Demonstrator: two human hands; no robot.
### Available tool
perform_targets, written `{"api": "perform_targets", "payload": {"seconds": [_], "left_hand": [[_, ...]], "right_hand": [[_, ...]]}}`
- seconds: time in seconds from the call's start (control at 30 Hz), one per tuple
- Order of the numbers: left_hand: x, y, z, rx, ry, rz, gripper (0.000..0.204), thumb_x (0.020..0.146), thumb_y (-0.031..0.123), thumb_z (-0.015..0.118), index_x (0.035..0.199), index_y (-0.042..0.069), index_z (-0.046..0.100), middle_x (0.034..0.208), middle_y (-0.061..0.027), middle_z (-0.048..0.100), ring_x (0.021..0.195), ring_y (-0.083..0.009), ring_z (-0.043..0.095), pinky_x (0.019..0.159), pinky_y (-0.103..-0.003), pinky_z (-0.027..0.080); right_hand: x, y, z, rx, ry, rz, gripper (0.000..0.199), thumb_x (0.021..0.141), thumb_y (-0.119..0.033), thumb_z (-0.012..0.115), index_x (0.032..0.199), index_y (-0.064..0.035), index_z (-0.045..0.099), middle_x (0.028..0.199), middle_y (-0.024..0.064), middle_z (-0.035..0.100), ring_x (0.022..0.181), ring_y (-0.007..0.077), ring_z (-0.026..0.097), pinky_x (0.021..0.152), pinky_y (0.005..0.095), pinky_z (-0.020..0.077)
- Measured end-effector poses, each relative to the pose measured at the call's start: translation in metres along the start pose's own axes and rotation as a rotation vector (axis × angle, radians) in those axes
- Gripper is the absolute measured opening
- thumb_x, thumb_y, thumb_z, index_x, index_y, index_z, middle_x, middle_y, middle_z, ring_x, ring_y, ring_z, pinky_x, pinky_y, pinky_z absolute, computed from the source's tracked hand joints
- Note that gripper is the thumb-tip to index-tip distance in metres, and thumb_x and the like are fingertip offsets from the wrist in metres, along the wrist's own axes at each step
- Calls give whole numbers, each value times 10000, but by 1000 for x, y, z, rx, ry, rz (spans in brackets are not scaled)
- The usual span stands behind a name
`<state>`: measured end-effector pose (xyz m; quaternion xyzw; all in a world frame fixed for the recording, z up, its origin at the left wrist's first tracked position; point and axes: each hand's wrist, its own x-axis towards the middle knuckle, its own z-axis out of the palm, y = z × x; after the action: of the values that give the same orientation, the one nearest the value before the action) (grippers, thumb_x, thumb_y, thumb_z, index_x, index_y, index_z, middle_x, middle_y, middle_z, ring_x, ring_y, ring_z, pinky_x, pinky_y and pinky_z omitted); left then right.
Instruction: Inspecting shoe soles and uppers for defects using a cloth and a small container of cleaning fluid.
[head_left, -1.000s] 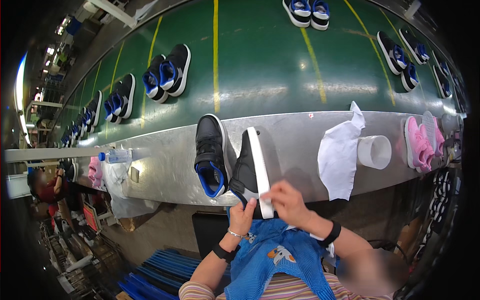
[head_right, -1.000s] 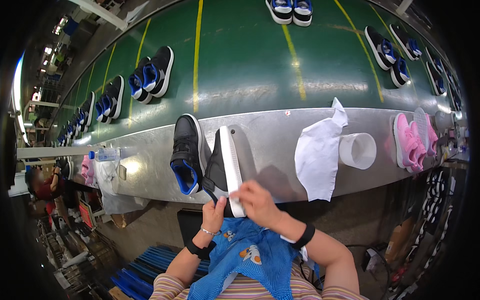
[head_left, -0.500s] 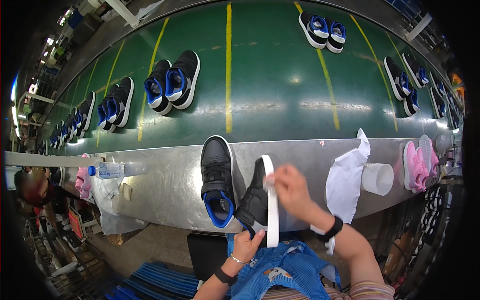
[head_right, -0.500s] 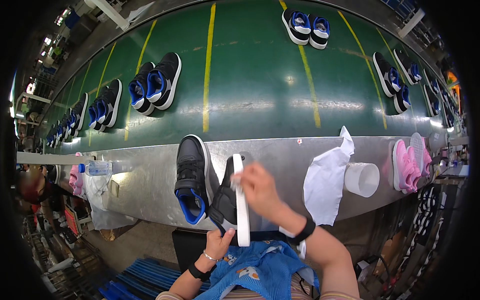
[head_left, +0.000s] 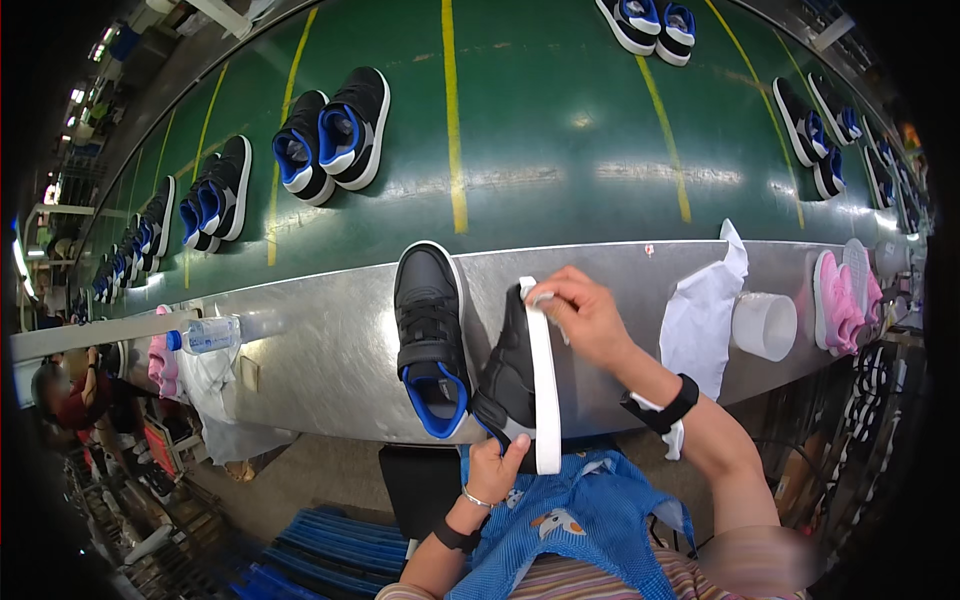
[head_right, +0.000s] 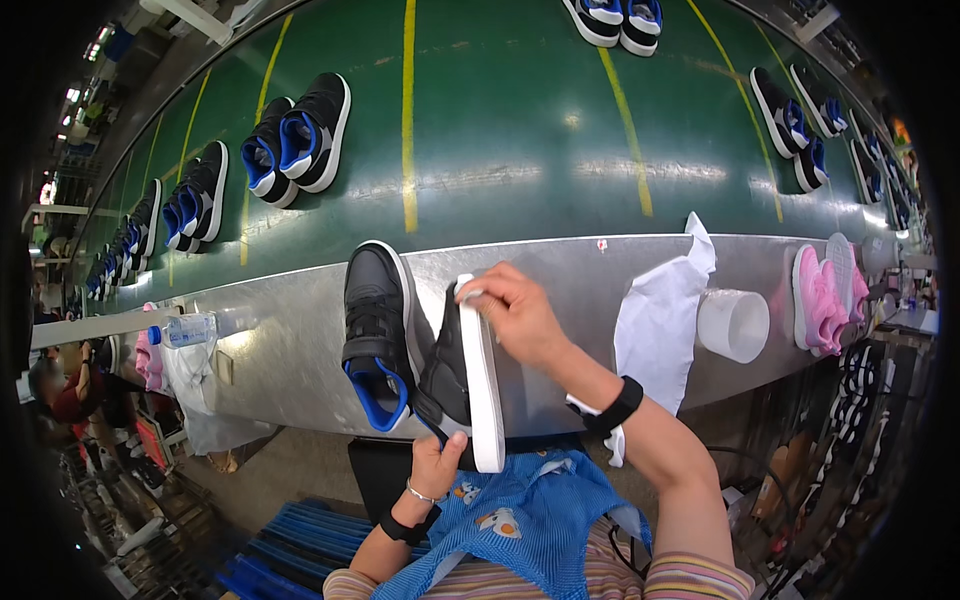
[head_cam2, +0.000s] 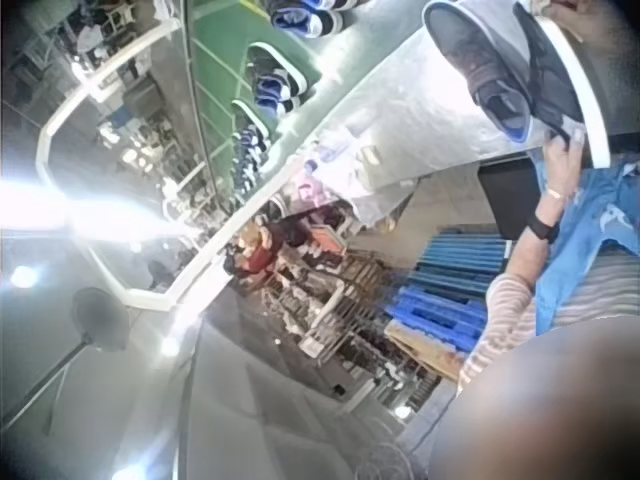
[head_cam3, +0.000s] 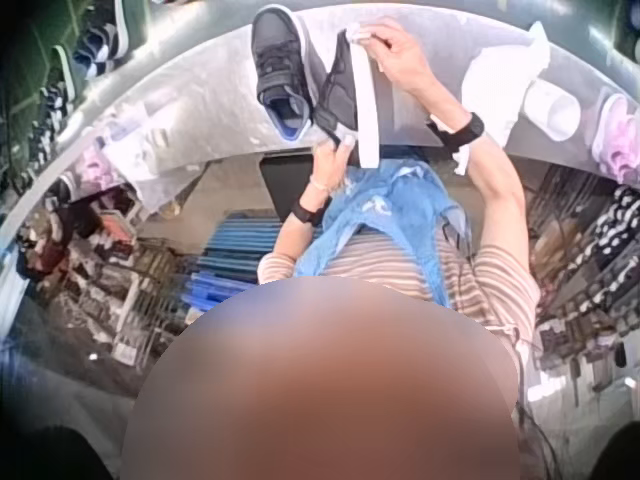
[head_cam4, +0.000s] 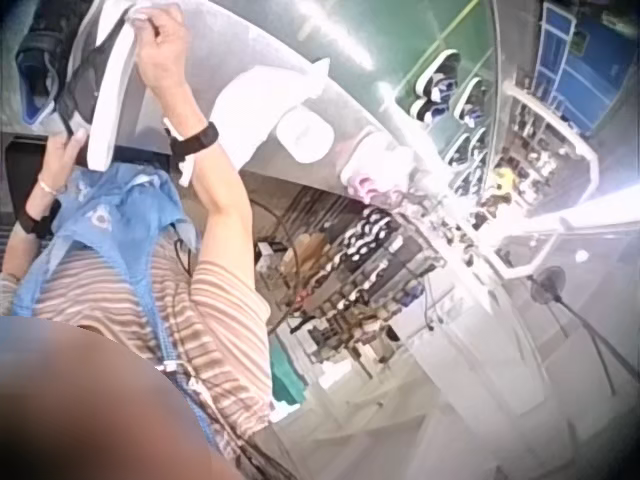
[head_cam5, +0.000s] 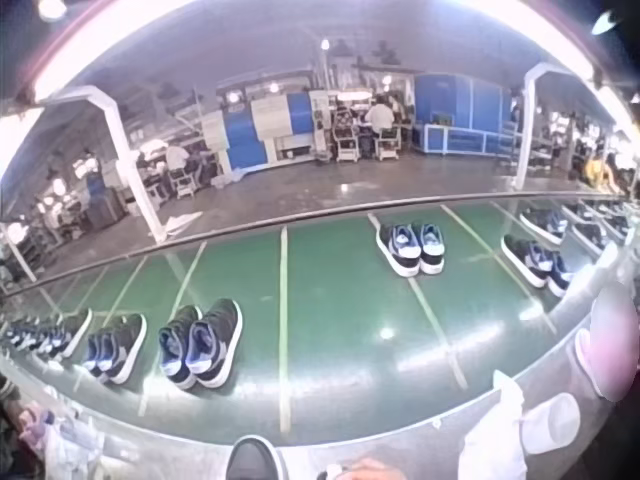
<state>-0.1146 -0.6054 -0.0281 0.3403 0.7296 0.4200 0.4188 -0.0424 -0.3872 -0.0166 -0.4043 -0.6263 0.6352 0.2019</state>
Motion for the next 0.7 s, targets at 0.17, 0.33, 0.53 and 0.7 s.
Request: {"api": "perform_targets", "payload": {"seconds": [0.17,0.33,0.53,0.7], "left_hand": [[-4,20,-1,-136,65,-175,312,832,221,539,672,-46,556,512,2,491,529,-37,415,461,-240,363],[-3,23,-11,-78,46,-181,289,849,208,518,714,-44,559,589,25,514,583,-31,417,497,-216,364],[-13,3,-15,-253,88,-202,277,857,201,503,721,-31,570,619,39,517,590,-19,416,502,-194,356],[-9,8,-15,-429,86,-214,267,857,208,508,747,-19,595,653,52,516,604,-23,424,524,-184,356]], "right_hand": [[-82,-8,11,-140,-108,-287,231,687,79,490,807,-68,622,789,74,486,721,193,517,638,261,419],[-153,8,16,-132,-222,-439,230,684,89,505,820,-65,610,772,72,485,690,229,497,612,290,416],[-96,-13,7,-108,111,-325,231,707,61,539,861,-74,646,765,58,473,663,161,484,593,244,389],[2,13,16,-123,154,-332,143,727,-7,548,832,-52,635,758,89,491,710,211,495,624,280,393]]}}
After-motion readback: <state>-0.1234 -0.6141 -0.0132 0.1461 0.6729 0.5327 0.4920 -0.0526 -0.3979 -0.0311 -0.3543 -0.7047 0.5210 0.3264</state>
